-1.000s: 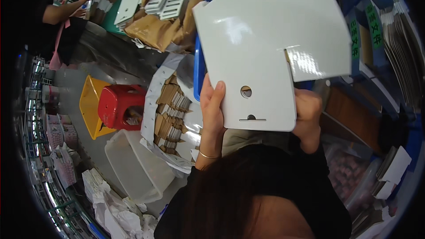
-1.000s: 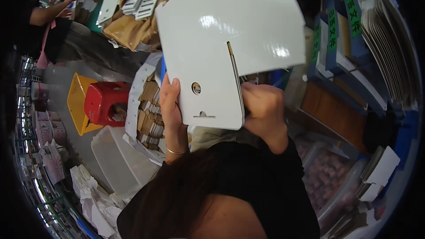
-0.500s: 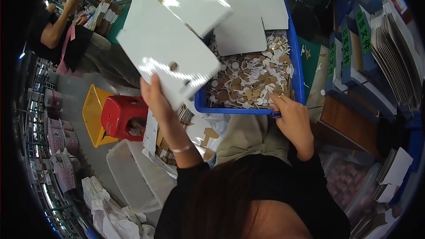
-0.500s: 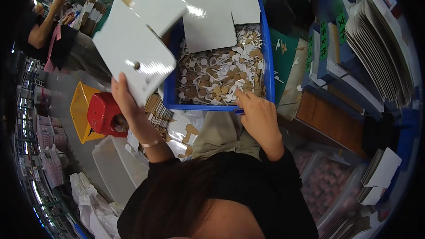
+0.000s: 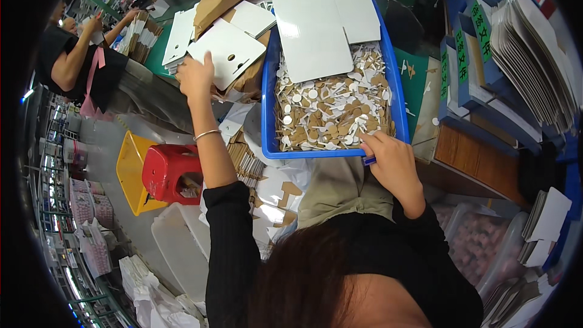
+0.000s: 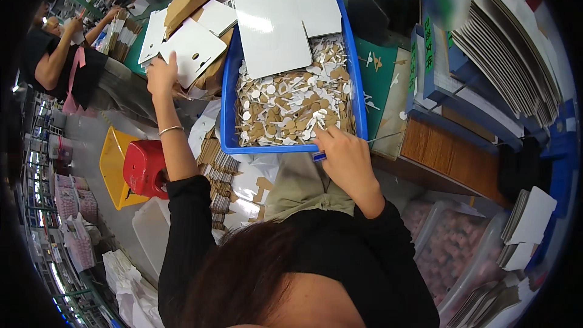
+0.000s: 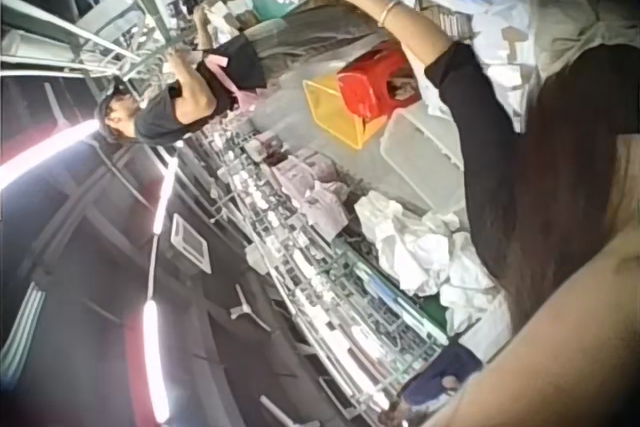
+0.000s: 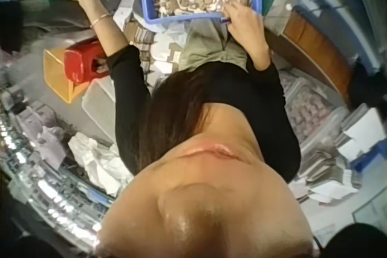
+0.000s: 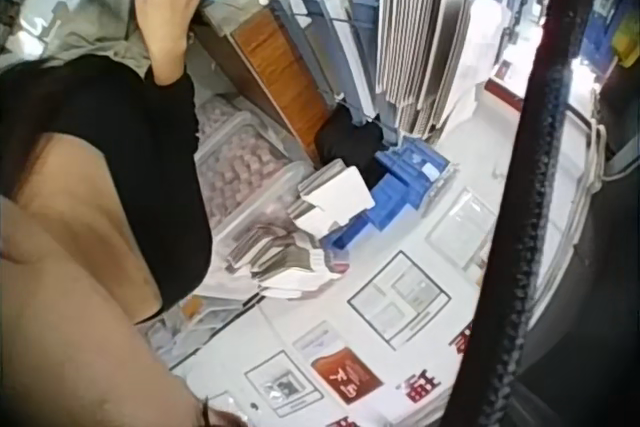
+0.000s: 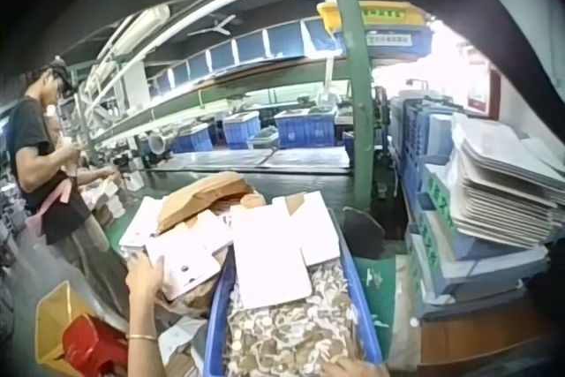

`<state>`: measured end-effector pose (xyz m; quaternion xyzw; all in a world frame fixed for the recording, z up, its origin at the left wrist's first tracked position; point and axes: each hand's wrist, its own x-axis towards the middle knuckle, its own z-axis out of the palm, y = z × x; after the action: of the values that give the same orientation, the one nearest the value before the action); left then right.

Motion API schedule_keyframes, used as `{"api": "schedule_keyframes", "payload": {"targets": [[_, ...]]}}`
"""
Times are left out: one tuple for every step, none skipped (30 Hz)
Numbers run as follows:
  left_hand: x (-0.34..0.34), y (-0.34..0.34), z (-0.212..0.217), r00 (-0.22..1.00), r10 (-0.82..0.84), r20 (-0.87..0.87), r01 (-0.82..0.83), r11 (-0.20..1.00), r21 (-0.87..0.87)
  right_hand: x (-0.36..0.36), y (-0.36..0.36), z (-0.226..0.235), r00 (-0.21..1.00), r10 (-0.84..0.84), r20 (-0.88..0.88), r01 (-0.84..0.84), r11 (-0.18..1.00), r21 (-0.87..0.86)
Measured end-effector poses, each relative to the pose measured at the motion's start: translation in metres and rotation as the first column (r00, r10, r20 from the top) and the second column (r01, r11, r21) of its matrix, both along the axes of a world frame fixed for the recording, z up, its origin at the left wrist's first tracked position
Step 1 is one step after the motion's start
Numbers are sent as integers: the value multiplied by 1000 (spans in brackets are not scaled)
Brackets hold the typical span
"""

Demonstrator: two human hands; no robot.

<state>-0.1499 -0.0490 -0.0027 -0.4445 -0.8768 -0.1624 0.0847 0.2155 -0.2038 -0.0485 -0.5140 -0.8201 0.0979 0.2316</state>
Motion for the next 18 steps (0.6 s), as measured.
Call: {"api": "schedule_keyframes", "payload": {"targets": [[19, 0, 8, 997, 46, -59, -36, 988, 153, 0, 0, -1, 1000, -1, -8, 1, 1000, -1], [22, 5, 4, 967, -4, -254, 87, 945, 317, -2, -1, -1, 1000, 6, -15, -6, 1000, 0], [29, 19, -1, 936, -226, -269, 331, 827, 455, -3, -2, -1, 1000, 12, -22, -12, 1000, 0], [42, 31, -5, 847, -427, -316, 530, 630, 568, -4, -4, -1, 1000, 18, -26, -18, 1000, -1], [66, 38, -2, 856, -498, -138, 504, 745, 437, -3, -5, -2, 1000, 14, -21, -15, 1000, -3], [91, 45, 2, 850, -524, 54, 491, 825, 281, -3, -7, -3, 1000, 10, -30, -10, 1000, 0], [105, 53, 6, 863, -482, 152, 471, 876, 104, -3, -7, -3, 999, 14, -39, -13, 1000, 7], [115, 56, 9, 850, -456, 263, 461, 886, 50, -4, -8, -3, 999, 17, -48, -16, 1000, 14], [128, 63, 10, 819, -438, 372, 473, 881, -3, -1, -6, -5, 999, 0, -54, 1, 1000, 23], [131, 68, 9, 813, -448, 372, 481, 877, 4, 0, -5, -5, 999, -9, -50, 11, 1000, 29], [130, 73, 4, 821, -424, 382, 449, 893, 25, 0, -4, -6, 999, 0, -54, 2, 999, 32], [129, 75, -3, 828, -400, 394, 419, 907, 39, -2, -6, -7, 998, 6, -60, -4, 1000, 29], [127, 78, -10, 834, -374, 405, 387, 921, 52, -3, -8, -9, 998, 13, -68, -11, 1000, 25], [127, 82, -16, 841, -346, 416, 353, 934, 63, -2, -9, -9, 997, 22, -76, -20, 1000, 22], [132, 81, -14, 840, -351, 414, 360, 931, 59, -1, -9, -10, 997, 14, -80, -12, 1000, 19], [136, 81, -11, 848, -345, 403, 356, 933, 49, 0, -9, -10, 997, 9, -72, -8, 1000, 20], [140, 80, -8, 857, -337, 391, 350, 936, 39, 1, -8, -10, 998, 6, -66, -5, 1000, 21], [143, 79, -5, 866, -328, 377, 343, 939, 28, 2, -7, -10, 998, 4, -60, -3, 1000, 22]]}}
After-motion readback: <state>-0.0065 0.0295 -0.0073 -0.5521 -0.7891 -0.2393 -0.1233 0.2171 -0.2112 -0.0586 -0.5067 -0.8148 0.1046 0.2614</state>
